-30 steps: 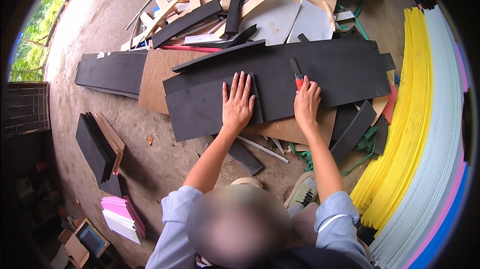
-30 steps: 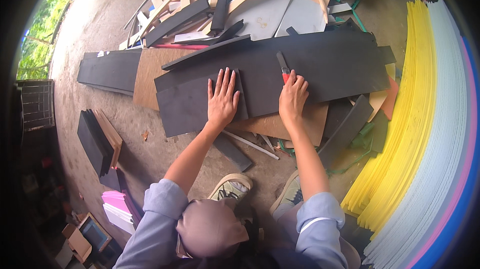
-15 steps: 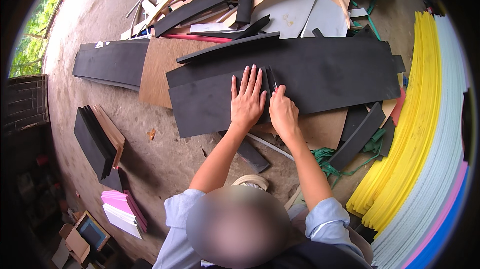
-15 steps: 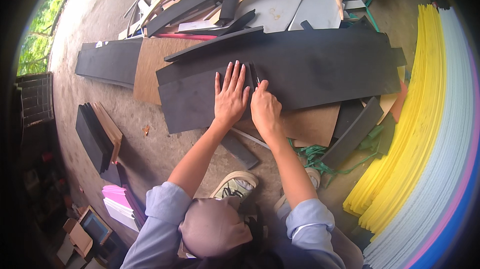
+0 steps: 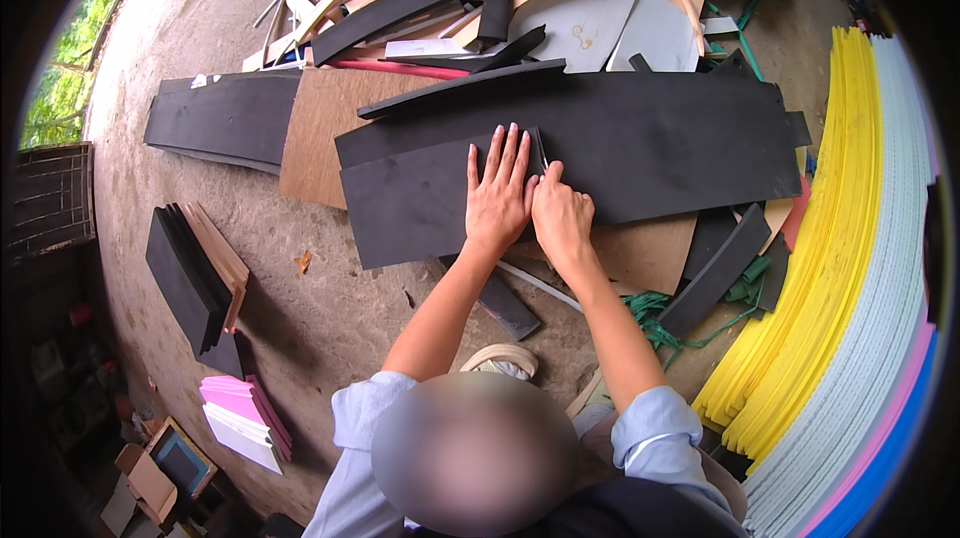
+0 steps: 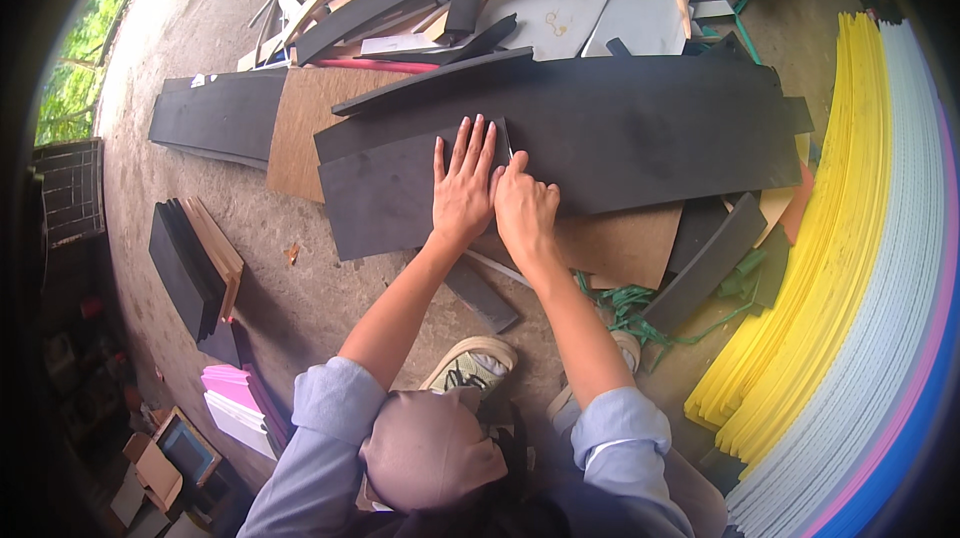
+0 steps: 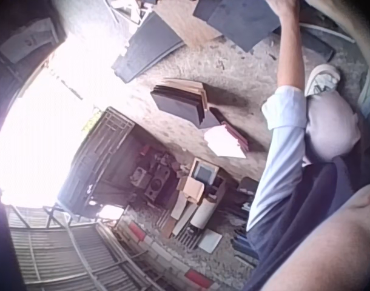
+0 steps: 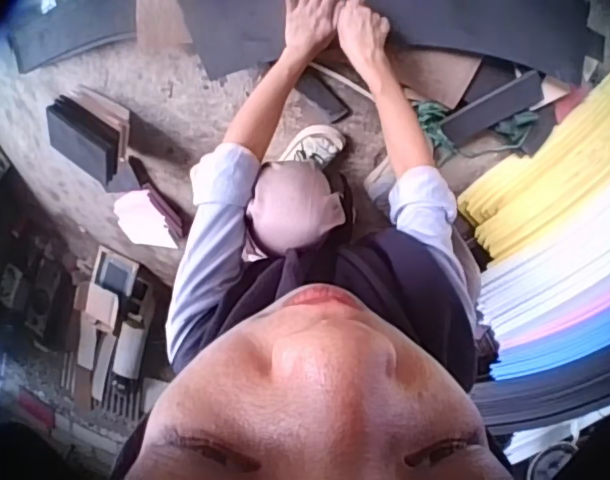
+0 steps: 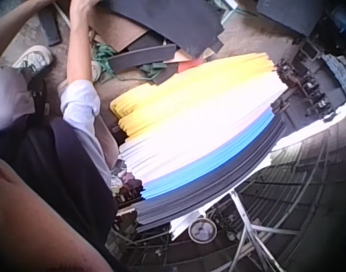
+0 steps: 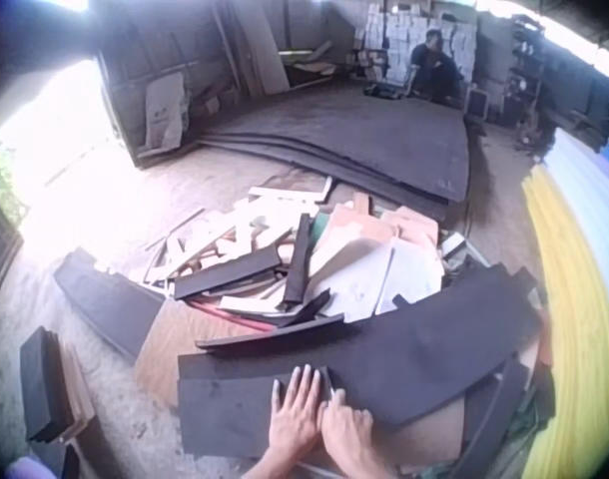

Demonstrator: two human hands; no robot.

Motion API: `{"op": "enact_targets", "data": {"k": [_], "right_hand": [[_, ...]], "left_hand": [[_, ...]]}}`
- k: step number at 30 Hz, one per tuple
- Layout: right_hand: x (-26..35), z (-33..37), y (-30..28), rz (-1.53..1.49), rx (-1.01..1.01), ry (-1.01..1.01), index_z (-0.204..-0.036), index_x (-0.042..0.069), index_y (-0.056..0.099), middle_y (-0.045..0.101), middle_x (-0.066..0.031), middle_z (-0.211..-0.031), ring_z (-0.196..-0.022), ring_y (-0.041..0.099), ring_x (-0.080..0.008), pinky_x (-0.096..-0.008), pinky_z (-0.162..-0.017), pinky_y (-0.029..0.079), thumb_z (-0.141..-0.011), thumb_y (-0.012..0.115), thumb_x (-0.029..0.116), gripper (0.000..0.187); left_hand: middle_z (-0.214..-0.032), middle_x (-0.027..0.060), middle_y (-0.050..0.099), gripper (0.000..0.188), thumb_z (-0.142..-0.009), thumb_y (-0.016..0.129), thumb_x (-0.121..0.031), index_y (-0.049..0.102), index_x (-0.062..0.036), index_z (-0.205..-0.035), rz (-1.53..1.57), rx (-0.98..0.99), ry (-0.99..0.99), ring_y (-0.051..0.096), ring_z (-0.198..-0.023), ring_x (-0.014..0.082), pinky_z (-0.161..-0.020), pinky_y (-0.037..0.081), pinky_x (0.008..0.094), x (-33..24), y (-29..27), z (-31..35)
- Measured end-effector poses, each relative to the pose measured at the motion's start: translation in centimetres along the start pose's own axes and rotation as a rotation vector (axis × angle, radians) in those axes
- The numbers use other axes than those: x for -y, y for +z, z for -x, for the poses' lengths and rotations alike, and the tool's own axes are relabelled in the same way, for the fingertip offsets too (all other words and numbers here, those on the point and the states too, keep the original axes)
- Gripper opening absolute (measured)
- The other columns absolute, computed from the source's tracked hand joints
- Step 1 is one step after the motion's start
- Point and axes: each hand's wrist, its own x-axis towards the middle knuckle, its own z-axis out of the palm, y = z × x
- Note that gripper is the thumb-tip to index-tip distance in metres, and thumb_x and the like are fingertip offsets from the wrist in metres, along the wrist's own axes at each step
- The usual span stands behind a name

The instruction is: The person sits on the floor and uses a red utility knife to cut black foam sheets into smaller rectangular pieces. They repeatedly align, cut, and stack the cut pieces while surrounded by foam scraps and other colored foam sheets.

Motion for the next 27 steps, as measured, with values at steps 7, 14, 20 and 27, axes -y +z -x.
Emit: {"op": "enact_targets", "data": {"k": [7, 14, 20, 27], "right_hand": [[0.2, -1.1, -0.7, -0.097, 0.116, 0.084, -0.088, 0.001, 0.041, 0.061, -0.0209, -0.065, -0.065, 0.063, -0.0349, -0.0431, -0.057, 0.051, -0.088, 0.043, 0.020, 0.019], [-0.8, 3.0, -0.6, -0.085, 0.175, 0.106, -0.089, 0.001, 0.041, 0.061, -0.0224, -0.066, -0.067, 0.063, -0.0362, -0.0445, -0.058, 0.052, -0.087, 0.044, 0.017, 0.017], [-1.5, 9.5, -0.1, -0.005, 0.185, 0.079, -0.092, 0.000, 0.041, 0.060, -0.0188, -0.060, -0.060, 0.063, -0.0339, -0.0434, -0.050, 0.051, -0.086, 0.047, 0.015, 0.017], [-2.2, 12.3, 0.5, 0.004, 0.187, 0.085, -0.091, 0.000, 0.040, 0.060, -0.0178, -0.057, -0.058, 0.063, -0.0318, -0.0405, -0.048, 0.051, -0.085, 0.047, 0.013, 0.016]], "left_hand": [[-0.144, 0.0063, 0.022, 0.051, -0.091, 0.036, -0.028, 0.026, -0.0101, -0.137, -0.016, 0.024, 0.001, 0.015, -0.134, 0.0199, -0.107, 0.008, 0.0459, -0.1, 0.1, -0.1], [-0.145, 0.0049, 0.020, 0.053, -0.090, 0.035, -0.028, 0.023, -0.0115, -0.138, -0.051, 0.026, 0.002, 0.013, -0.135, 0.0193, -0.108, 0.007, 0.0455, -0.2, 0.1, 0.1], [-0.143, 0.0053, 0.024, 0.052, -0.089, 0.039, -0.029, 0.027, -0.0116, -0.137, -0.065, -0.042, 0.015, 0.017, -0.134, 0.0201, -0.107, 0.010, 0.0456, -0.1, 0.4, 0.2], [-0.143, 0.0056, 0.024, 0.052, -0.089, 0.038, -0.029, 0.027, -0.0113, -0.137, -0.060, -0.050, 0.025, 0.017, -0.133, 0.0202, -0.107, 0.010, 0.0463, -0.4, 0.6, 0.3]]}}
